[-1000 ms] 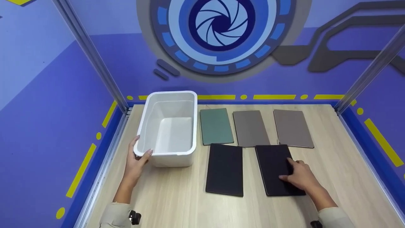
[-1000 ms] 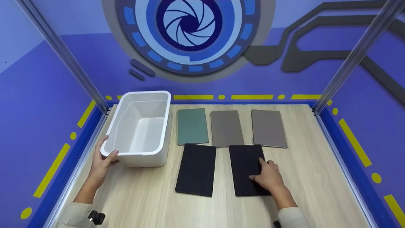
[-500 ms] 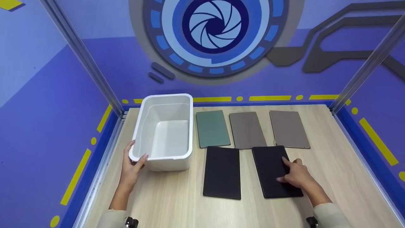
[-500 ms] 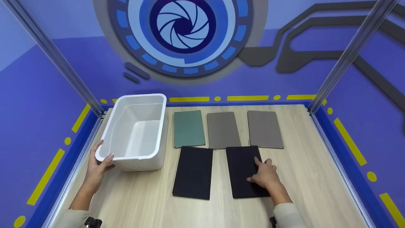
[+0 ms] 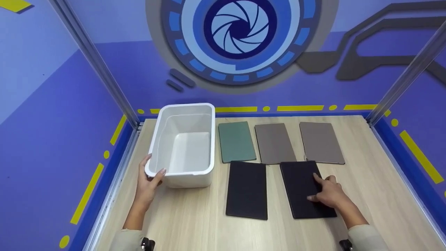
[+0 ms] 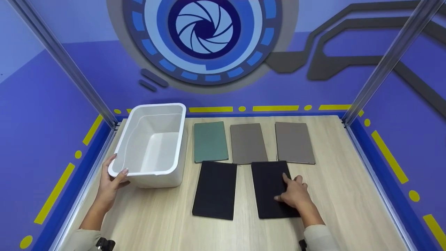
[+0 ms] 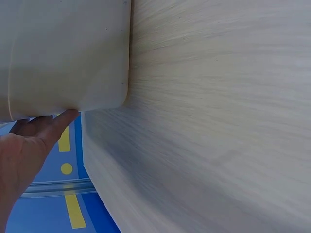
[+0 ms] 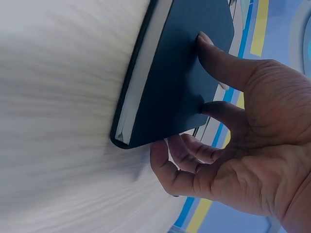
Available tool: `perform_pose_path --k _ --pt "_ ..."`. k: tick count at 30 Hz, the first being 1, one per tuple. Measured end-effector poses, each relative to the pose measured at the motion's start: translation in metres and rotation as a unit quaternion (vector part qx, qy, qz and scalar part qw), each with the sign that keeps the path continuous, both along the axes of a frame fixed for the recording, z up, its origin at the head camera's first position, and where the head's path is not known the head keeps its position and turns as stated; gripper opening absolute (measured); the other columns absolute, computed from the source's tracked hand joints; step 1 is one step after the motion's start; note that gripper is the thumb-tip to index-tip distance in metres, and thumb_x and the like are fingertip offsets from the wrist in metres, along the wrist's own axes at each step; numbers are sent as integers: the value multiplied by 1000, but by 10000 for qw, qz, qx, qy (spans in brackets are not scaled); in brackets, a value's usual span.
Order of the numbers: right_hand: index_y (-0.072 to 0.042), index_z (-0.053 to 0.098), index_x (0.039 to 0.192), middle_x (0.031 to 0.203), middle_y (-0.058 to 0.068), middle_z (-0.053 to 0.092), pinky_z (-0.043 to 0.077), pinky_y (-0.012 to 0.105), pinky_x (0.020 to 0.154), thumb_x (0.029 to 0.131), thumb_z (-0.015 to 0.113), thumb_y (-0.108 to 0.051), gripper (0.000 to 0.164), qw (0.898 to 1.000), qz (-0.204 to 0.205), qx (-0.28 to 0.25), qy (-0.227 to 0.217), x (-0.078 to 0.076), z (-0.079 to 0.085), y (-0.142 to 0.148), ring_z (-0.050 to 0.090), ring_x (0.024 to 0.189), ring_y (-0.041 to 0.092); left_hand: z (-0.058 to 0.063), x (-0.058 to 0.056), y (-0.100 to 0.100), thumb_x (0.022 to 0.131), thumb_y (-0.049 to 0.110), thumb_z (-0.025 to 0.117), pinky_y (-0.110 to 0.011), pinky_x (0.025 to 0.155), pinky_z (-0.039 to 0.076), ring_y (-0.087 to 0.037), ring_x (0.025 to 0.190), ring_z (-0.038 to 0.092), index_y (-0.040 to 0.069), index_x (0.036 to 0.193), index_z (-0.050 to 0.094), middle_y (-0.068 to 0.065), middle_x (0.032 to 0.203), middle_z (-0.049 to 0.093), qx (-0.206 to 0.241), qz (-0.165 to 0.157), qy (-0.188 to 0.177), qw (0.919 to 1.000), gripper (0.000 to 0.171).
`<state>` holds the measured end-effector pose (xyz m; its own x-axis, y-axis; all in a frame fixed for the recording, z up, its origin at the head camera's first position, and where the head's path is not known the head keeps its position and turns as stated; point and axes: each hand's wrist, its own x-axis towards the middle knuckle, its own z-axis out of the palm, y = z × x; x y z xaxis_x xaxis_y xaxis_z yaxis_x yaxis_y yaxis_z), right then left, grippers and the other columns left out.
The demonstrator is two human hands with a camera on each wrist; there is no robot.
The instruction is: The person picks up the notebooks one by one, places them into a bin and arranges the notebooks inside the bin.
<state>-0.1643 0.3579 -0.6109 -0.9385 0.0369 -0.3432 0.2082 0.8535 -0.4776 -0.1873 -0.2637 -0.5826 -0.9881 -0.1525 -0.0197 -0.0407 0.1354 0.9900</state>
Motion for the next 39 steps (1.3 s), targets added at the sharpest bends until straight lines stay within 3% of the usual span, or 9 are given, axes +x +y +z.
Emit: perform_pose_path --k 9,19,29,39 --pt "1 30 164 143 45 31 43 73 100 83 90 -32 106 9999 -37 -103 77 2 -2 0 45 118 59 0 0 1 105 18 67 -37 91 55 -16 119 53 29 168 21 -17 158 36 141 28 -29 9999 78" --pt "-2 31 165 140 47 30 42 73 107 83 92 -28 106 9994 4 -331 -28 -1 -9 12 48 124 65 -2 1 0 105 19 67 -38 91 55 -19 119 52 29 168 20 -16 160 34 34 7 8 10000 79" --pt "-1 21 167 138 44 26 42 67 106 83 92 -28 113 9980 -30 -633 -88 -2 -8 17 45 123 58 -2 -1 2 105 17 65 -35 88 56 -16 115 54 28 168 20 -18 157 35 149 -37 61 9999 78" --pt "-2 18 168 136 50 36 41 75 111 83 91 -32 116 9983 115 -542 -195 -6 -9 18 47 129 66 -4 0 2 105 17 65 -34 82 53 -14 106 55 29 167 21 -19 145 41 34 14 141 9999 77"
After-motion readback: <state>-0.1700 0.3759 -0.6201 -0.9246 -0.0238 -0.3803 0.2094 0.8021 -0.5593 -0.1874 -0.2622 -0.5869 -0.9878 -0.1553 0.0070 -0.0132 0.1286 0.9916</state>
